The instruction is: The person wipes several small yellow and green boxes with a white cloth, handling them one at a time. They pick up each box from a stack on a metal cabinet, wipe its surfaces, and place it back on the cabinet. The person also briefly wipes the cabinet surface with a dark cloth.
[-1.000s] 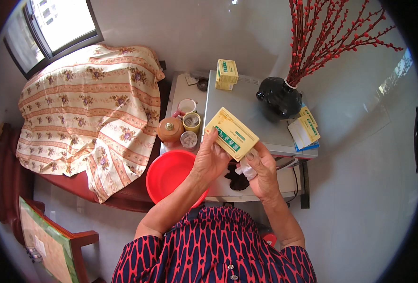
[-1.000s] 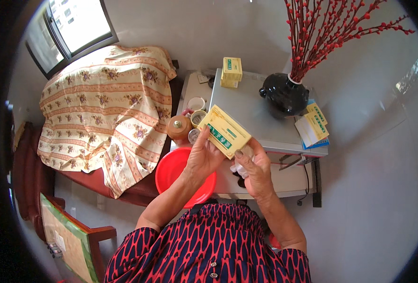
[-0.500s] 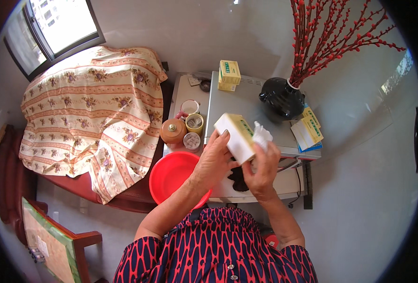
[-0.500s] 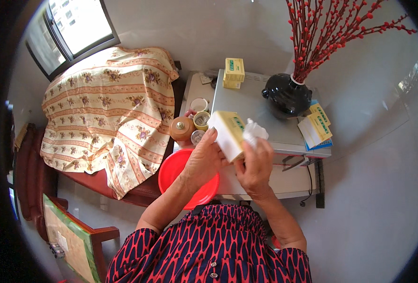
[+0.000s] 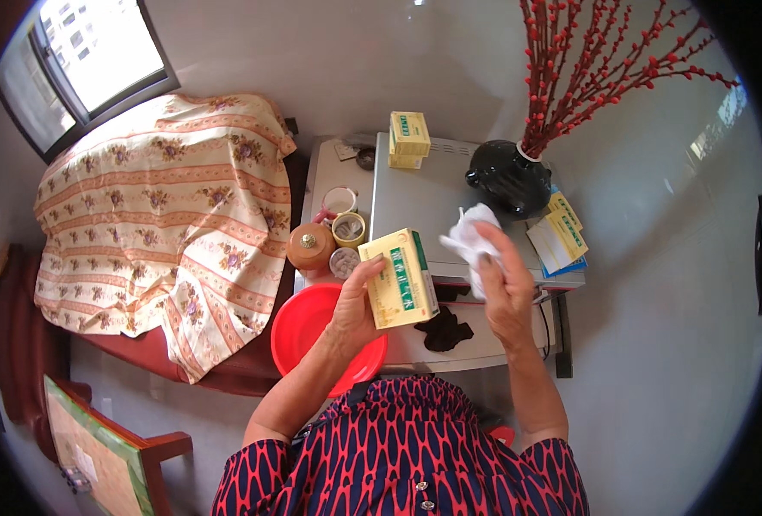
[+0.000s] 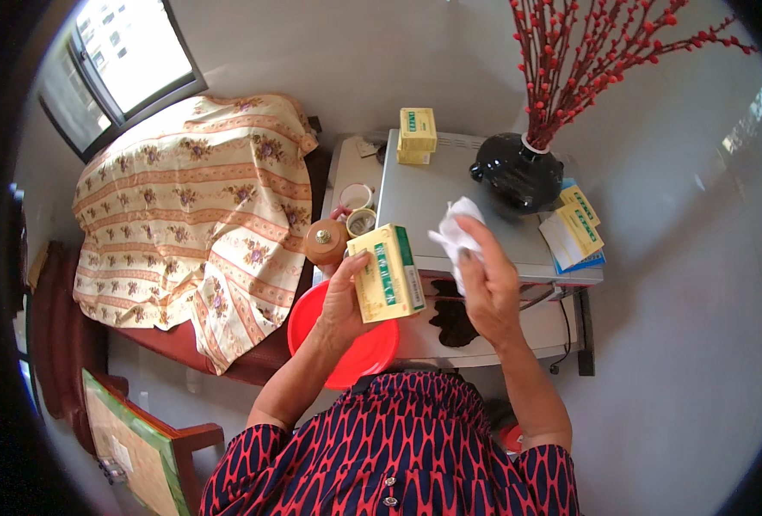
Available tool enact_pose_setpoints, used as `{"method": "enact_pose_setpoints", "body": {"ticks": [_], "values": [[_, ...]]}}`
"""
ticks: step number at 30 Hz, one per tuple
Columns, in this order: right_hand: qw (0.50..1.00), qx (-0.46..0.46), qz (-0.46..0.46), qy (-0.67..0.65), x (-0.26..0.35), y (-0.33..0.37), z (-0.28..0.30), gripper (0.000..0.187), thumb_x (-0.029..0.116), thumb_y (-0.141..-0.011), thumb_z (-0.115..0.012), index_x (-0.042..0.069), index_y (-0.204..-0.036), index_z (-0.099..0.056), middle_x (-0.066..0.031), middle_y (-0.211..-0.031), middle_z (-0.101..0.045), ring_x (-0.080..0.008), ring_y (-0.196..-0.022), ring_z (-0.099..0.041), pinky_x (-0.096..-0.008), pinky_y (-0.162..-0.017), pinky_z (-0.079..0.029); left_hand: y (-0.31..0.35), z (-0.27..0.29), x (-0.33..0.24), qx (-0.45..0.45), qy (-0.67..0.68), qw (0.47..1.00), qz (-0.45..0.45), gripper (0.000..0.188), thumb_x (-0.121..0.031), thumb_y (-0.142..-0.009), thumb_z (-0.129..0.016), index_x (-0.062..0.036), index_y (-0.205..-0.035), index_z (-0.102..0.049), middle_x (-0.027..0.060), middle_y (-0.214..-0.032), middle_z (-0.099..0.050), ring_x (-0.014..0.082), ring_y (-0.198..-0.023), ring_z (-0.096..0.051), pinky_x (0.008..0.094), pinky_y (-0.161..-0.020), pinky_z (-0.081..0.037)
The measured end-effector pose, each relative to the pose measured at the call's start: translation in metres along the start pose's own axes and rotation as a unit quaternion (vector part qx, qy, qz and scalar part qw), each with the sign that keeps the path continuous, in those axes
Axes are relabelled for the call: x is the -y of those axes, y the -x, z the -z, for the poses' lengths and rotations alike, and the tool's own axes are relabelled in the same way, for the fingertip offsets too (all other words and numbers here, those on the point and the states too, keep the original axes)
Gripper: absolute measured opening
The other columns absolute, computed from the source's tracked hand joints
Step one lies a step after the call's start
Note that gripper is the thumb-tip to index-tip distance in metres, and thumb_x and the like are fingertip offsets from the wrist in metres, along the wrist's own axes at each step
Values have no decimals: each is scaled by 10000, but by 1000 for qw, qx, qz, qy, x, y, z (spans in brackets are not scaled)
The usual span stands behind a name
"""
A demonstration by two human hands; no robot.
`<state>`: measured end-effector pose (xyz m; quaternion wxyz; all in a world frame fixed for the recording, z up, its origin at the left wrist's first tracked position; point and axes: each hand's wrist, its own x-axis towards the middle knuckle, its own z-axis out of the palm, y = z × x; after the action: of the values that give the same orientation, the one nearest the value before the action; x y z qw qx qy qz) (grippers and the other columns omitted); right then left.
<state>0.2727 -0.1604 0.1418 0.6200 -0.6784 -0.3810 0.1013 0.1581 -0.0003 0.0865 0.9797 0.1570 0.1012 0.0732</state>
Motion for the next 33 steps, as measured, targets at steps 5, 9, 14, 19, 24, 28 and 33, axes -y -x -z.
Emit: {"method": "enact_pose_setpoints", "body": {"ticks": [5, 9, 14, 19, 24, 28, 33], "values": [[990, 84, 100, 57, -4, -10, -31, 468, -1, -877, -503, 23, -1339, -431, -217, -1272, -478, -339, -1174, -462, -375, -975, -389, -5, -10, 1, 6, 20, 1000, -15, 454, -261, -854, -576, -57, -1250, -491, 98, -1098, -635, 254, -997, -636, 449, -880, -527], [970, 102, 152, 162, -4, 5, -29, 474, -43, -832, -527, -6, -1298, -452, -216, -1237, -504, -355, -1128, -486, -374, -940, -411, -10, -11, -8, -17, 30, 999, -10, 454, -223, -837, -549, -56, -1254, -484, 128, -1117, -620, 270, -990, -633, 464, -872, -528], [981, 140, 49, 125, -20, 20, 1, 468, -65, -807, -555, 21, -1260, -478, -194, -1103, -596, -297, -974, -602, -332, -837, -480, -31, 0, -21, -25, -85, 995, -43, 474, -103, -772, -510, -49, -1238, -439, 126, -1086, -594, 294, -948, -638, 467, -767, -569], [995, 18, -78, 65, -22, 29, 22, 342, -40, -823, -561, 13, -1161, -538, -166, -1022, -646, -233, -909, -647, -305, -788, -490, -77, 2, -58, -132, -231, 959, -93, 265, -168, -851, -611, 6, -1047, -571, 97, -958, -649, 225, -821, -667, 424, -685, -581], [990, 41, -93, 101, -31, 32, 49, 340, -72, -808, -527, 10, -1138, -540, -62, -941, -612, -101, -792, -554, -227, -705, -457, -158, 1, -104, -155, -271, 930, -195, 246, -199, -830, -664, -9, -978, -611, 75, -866, -647, 160, -726, -642, 307, -576, -503], [989, 22, -107, 102, -30, 36, 63, 326, -69, -803, -527, 9, -1118, -553, -45, -935, -605, -85, -774, -540, -224, -678, -451, -218, -19, -130, -226, -386, 867, -219, 221, -201, -789, -715, 3, -823, -638, 56, -752, -621, 121, -640, -575, 275, -507, -425], [984, -2, -135, 120, -32, 41, 82, 313, -51, -810, -533, 12, -1116, -559, -43, -931, -605, -78, -767, -539, -218, -663, -446, -282, -20, -133, -222, -411, 844, -261, 242, -185, -744, -751, 14, -683, -626, 71, -646, -607, 138, -496, -531, 299, -435, -391]]}}
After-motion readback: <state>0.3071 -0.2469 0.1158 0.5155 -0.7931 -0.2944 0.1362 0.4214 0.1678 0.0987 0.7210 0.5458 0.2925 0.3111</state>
